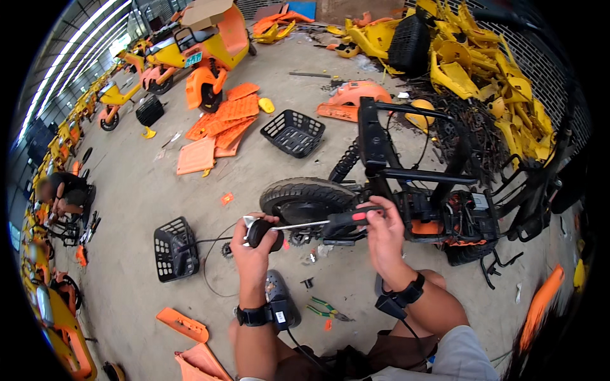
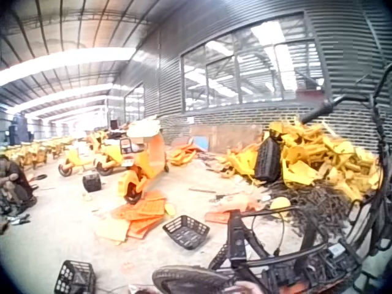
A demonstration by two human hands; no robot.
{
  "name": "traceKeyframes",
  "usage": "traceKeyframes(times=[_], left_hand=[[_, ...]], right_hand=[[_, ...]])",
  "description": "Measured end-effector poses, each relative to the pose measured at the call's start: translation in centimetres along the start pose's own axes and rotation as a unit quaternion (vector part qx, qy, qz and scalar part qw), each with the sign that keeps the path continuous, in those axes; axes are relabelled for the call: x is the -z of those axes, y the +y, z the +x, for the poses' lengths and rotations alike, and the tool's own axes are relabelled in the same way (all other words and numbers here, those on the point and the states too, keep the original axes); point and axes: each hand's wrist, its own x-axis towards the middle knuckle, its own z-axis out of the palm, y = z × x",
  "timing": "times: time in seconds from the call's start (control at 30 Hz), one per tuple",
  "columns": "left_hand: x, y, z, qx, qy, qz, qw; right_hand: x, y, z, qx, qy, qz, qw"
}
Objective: The person uses a screwdriver and pliers to disassemble a black circular component, removing a metal cover and manipulating internal wires.
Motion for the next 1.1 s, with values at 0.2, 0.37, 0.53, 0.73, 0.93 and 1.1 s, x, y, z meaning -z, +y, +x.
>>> traceKeyframes(times=[0.2,0.37,0.53,0.73,0.93,1.1], left_hand=[[0.3,0.1,-0.2,0.0,-0.02,0.058,0.998],[-1.1,-0.2,-0.6,0.004,-0.081,0.117,0.99],[-2.5,-1.0,-1.2,-0.089,-0.174,0.228,0.954],[-4.2,-0.5,-1.8,-0.072,-0.193,0.256,0.944],[-4.8,-0.5,-2.0,-0.076,-0.204,0.278,0.936],[-4.8,-0.4,-2.0,-0.081,-0.212,0.28,0.933]], right_hand=[[-0.4,-0.7,-0.2,0.127,-0.011,-0.132,0.983],[-0.4,0.9,-0.9,0.055,-0.078,-0.138,0.986],[-2.0,1.2,-1.7,-0.17,-0.167,-0.06,0.969],[-1.9,1.0,-2.2,-0.216,-0.179,-0.111,0.953],[-1.7,0.8,-2.1,-0.224,-0.17,-0.134,0.95],[-1.5,0.7,-1.9,-0.237,-0.169,-0.14,0.946]])
